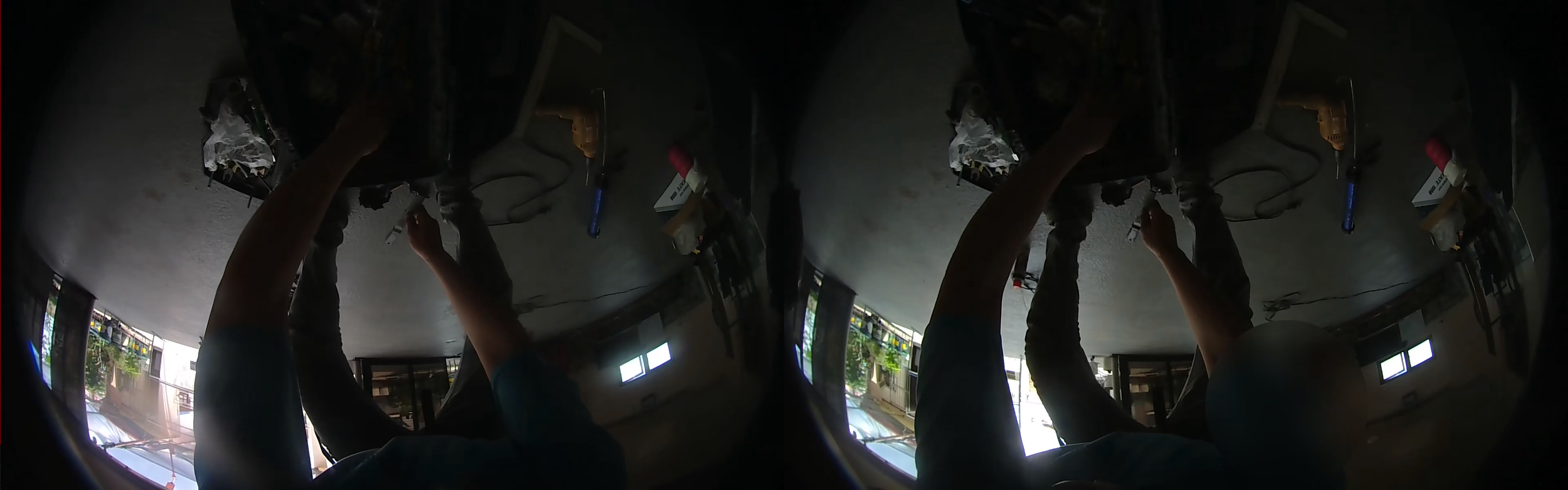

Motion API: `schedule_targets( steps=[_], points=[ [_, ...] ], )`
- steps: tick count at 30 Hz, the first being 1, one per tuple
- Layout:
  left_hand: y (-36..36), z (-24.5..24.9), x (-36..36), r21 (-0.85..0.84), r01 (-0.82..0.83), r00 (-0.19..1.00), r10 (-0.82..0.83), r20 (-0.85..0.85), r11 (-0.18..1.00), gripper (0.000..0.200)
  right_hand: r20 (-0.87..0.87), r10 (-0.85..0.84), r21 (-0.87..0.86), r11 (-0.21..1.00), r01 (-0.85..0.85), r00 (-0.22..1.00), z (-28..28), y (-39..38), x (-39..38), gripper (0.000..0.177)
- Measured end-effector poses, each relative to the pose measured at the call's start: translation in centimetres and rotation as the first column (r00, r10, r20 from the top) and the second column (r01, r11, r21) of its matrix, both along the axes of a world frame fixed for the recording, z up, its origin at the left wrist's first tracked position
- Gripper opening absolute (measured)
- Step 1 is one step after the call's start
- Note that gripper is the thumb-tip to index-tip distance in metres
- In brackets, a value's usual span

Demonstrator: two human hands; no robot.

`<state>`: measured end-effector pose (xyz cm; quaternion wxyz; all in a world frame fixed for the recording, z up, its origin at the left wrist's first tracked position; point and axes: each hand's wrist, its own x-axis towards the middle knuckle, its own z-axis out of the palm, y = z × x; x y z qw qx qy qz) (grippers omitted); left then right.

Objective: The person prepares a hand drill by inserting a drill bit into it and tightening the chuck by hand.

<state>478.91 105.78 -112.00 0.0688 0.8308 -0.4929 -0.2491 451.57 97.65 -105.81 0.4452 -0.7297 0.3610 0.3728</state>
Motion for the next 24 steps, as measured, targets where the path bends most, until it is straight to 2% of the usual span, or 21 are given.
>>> schedule_targets(
  steps=[1,2,3,4,5,6,7,8,10,11,13,14,15,16,17,19,20,21,22,23,24],
  points=[
    [-0.2,-1.1,-0.4,-0.009,0.113,0.963,-0.107,0.249,0.994,0.036,0.01,0.036,-0.004,0.999,-0.036,0.999,-0.9,0.2,-0.4,0.02],
    [-1.0,-1.2,-0.3,-0.008,0.121,0.963,-0.115,0.246,0.993,0.036,0.007,0.029,-0.002,1.0,-0.029,1.0,-1.6,0.1,-0.4,0.02],
    [-2.0,-1.0,0.2,-0.048,-0.348,0.913,0.326,-0.246,0.936,0.039,-0.023,0.071,0.002,0.997,-0.071,0.997,-2.5,0.1,-0.3,0.02],
    [-2.2,-0.9,0.2,0.036,-0.535,0.731,0.483,-0.482,0.844,0.041,-0.054,0.112,0.009,0.994,-0.112,0.992,-3.2,0.0,-0.2,0.021],
    [-2.4,-1.1,0.0,0.15,-0.7,0.467,0.607,-0.642,0.698,0.042,-0.032,0.13,-0.003,0.992,-0.13,0.991,-4.0,-0.2,-0.4,0.021],
    [-2.0,-2.0,-0.2,0.203,-0.127,0.987,0.145,-0.076,0.971,0.044,0.066,0.173,-0.094,0.982,-0.166,0.983,-5.0,-0.2,-0.8,0.021],
    [-1.4,-2.7,-0.1,0.396,0.154,0.955,-0.24,0.177,0.905,0.044,0.04,0.19,-0.11,0.977,-0.185,0.981,-5.8,-0.4,-1.3,0.022],
    [-1.1,-2.2,0.5,0.577,0.346,0.711,-0.608,0.353,0.74,0.045,0.013,0.207,-0.124,0.971,-0.204,0.978,-5.9,-0.7,-1.0,0.023],
    [-0.3,-0.9,1.1,0.498,0.561,0.704,-0.697,0.133,0.661,0.04,-0.035,0.265,-0.089,0.96,-0.267,0.964,-5.3,-1.5,-0.9,0.025],
    [-0.6,1.3,1.3,0.496,0.566,0.701,-0.701,0.132,0.659,0.04,0.024,0.259,-0.069,0.964,-0.256,0.966,-4.5,-1.8,-0.7,0.025],
    [-1.0,7.5,1.5,0.494,0.44,0.869,-0.494,-0.023,0.75,0.043,0.08,0.236,-0.016,0.972,-0.235,0.968,-2.1,-2.3,0.9,0.024],
    [-0.5,9.8,1.4,0.449,0.374,0.907,-0.421,0.005,0.812,0.044,0.082,0.237,-0.014,0.971,-0.237,0.968,-1.6,-2.0,0.9,0.024],
    [-0.1,12.0,1.3,0.396,0.303,0.939,-0.342,0.03,0.867,0.044,0.154,0.159,0.054,0.984,-0.169,0.975,-1.2,-1.9,0.7,0.019],
    [-0.4,15.1,2.1,0.413,0.232,0.969,-0.17,-0.18,0.881,0.054,0.219,0.078,0.125,0.986,-0.107,0.973,-0.7,-2.0,0.5,0.016],
    [-0.4,18.1,2.4,0.446,0.166,0.927,0.016,-0.376,0.879,0.064,0.202,0.061,0.183,0.978,-0.099,0.977,0.1,-2.1,0.8,0.016],
    [2.7,21.1,-0.9,0.339,-0.014,0.901,0.159,-0.404,0.941,0.074,0.174,0.031,0.237,0.969,-0.072,0.984,1.1,-1.9,0.8,0.017],
    [4.3,22.0,-2.9,0.242,-0.124,0.858,0.227,-0.462,0.962,0.07,0.143,0.0,0.287,0.957,-0.042,0.99,1.4,-1.8,1.0,0.018],
    [5.0,22.7,-4.3,0.242,-0.081,0.833,0.199,-0.517,0.967,0.064,0.147,0.005,0.284,0.958,-0.047,0.989,1.1,-1.7,0.6,0.018],
    [6.1,22.0,-6.6,0.337,-0.104,0.742,0.298,-0.6,0.936,0.054,0.091,-0.001,0.237,0.971,-0.02,0.996,0.2,-1.5,-0.3,0.019],
    [7.0,21.0,-9.2,0.269,-0.139,0.74,0.281,-0.612,0.953,0.043,0.036,-0.011,0.188,0.982,0.004,0.999,-0.7,-1.2,-1.0,0.021],
    [7.7,18.9,-11.7,0.296,-0.138,0.698,0.305,-0.648,0.945,0.041,0.041,-0.006,0.185,0.983,-0.001,0.999,-1.8,-1.2,-1.3,0.021]
  ],
)
